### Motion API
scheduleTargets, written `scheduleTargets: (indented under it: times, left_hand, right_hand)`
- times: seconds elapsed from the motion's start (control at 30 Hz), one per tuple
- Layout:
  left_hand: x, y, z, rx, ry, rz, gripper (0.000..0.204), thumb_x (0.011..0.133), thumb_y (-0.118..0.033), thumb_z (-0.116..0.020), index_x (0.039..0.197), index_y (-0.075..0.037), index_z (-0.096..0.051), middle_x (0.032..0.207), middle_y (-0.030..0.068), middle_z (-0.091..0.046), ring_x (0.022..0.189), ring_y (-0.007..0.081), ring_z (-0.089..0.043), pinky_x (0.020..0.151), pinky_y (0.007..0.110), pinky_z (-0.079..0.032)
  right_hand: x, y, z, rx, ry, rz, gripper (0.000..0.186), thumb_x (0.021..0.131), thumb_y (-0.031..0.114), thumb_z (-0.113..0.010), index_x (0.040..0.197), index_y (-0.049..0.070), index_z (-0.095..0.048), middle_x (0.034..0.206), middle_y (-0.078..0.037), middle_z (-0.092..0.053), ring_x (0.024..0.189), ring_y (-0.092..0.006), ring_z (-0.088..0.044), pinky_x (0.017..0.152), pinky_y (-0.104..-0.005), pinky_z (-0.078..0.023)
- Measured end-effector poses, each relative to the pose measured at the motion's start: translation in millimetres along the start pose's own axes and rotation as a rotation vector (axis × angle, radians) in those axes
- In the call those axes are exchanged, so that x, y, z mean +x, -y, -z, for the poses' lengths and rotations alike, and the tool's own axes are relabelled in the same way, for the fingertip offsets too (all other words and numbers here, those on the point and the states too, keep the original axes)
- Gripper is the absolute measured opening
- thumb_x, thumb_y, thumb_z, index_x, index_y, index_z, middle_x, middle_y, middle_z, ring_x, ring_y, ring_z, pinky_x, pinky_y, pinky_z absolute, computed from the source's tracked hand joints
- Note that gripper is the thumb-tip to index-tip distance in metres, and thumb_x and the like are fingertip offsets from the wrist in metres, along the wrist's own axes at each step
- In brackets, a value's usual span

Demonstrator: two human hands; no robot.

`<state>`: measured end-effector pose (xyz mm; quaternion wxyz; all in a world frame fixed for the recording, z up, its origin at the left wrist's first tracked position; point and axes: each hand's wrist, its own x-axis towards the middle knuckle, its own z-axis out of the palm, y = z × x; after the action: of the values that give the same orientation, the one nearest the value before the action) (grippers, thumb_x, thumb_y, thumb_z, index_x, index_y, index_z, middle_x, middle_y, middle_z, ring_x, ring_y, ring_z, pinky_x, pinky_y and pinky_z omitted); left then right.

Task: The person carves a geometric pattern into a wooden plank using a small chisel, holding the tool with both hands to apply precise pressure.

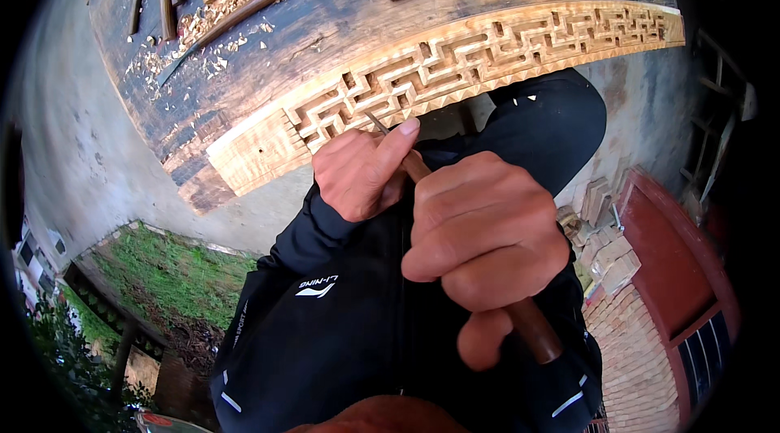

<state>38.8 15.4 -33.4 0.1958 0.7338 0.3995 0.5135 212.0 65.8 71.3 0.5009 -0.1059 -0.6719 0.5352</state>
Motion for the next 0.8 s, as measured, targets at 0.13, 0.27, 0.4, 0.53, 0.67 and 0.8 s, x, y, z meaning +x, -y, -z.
scheduleTargets:
  times: [0.13, 0.27, 0.4, 0.53, 0.67, 0.8]
  left_hand:
    - [-1, 6, -9, -0.089, -0.095, 0.034, 0.063, 0.082, 0.006, -0.086, 0.143, 0.002, -0.071, 0.076, 0.005, -0.07, 0.061, 0.0171, -0.067, 0.054, 0.029, -0.047]
    - [-1, 9, -14, -0.147, -0.181, 0.064, 0.062, 0.084, 0.002, -0.087, 0.143, 0.004, -0.07, 0.08, 0.0074, -0.074, 0.065, 0.0181, -0.073, 0.056, 0.029, -0.051]
    - [-6, 13, -10, -0.155, -0.111, 0.051, 0.065, 0.082, 0.014, -0.074, 0.145, 0.008, -0.064, 0.101, 0.0154, -0.083, 0.07, 0.0231, -0.078, 0.06, 0.033, -0.06]
    - [-8, 14, -11, -0.14, -0.141, 0.069, 0.066, 0.081, 0.014, -0.075, 0.145, 0.009, -0.063, 0.101, 0.0152, -0.083, 0.071, 0.0227, -0.079, 0.06, 0.032, -0.06]
    - [-11, 14, -12, -0.151, -0.161, 0.094, 0.065, 0.082, 0.014, -0.075, 0.145, 0.009, -0.063, 0.099, 0.0149, -0.083, 0.07, 0.0221, -0.079, 0.059, 0.031, -0.059]
    - [-10, 13, -14, -0.159, -0.176, 0.097, 0.063, 0.083, 0.015, -0.074, 0.145, 0.009, -0.063, 0.097, 0.0148, -0.083, 0.069, 0.0223, -0.079, 0.059, 0.031, -0.059]
  right_hand:
    - [10, -5, 2, 0.08, -0.068, -0.02, 0.07, 0.11, 0.063, -0.059, 0.064, 0.012, -0.045, 0.065, -0.008, -0.07, 0.043, -0.0141, -0.057, 0.04, -0.0257, -0.042]
    - [25, -18, 1, 0.103, 0.012, -0.033, 0.073, 0.109, 0.063, -0.062, 0.06, 0.013, -0.043, 0.064, -0.009, -0.07, 0.04, -0.0129, -0.055, 0.036, -0.0241, -0.036]
    - [34, -23, 4, 0.149, 0.103, -0.059, 0.075, 0.107, 0.064, -0.066, 0.057, 0.013, -0.043, 0.064, -0.01, -0.07, 0.04, -0.0128, -0.054, 0.035, -0.0235, -0.034]
    - [48, -27, 10, 0.17, 0.248, -0.081, 0.075, 0.106, 0.064, -0.068, 0.056, 0.013, -0.043, 0.063, -0.011, -0.069, 0.039, -0.0125, -0.053, 0.035, -0.0233, -0.032]
    - [54, -32, 10, 0.194, 0.321, -0.113, 0.075, 0.106, 0.063, -0.068, 0.055, 0.014, -0.043, 0.063, -0.011, -0.068, 0.039, -0.0116, -0.051, 0.036, -0.0227, -0.03]
    - [62, -34, 15, 0.252, 0.37, -0.144, 0.074, 0.106, 0.062, -0.068, 0.055, 0.014, -0.043, 0.062, -0.011, -0.067, 0.038, -0.0112, -0.05, 0.036, -0.0227, -0.028]
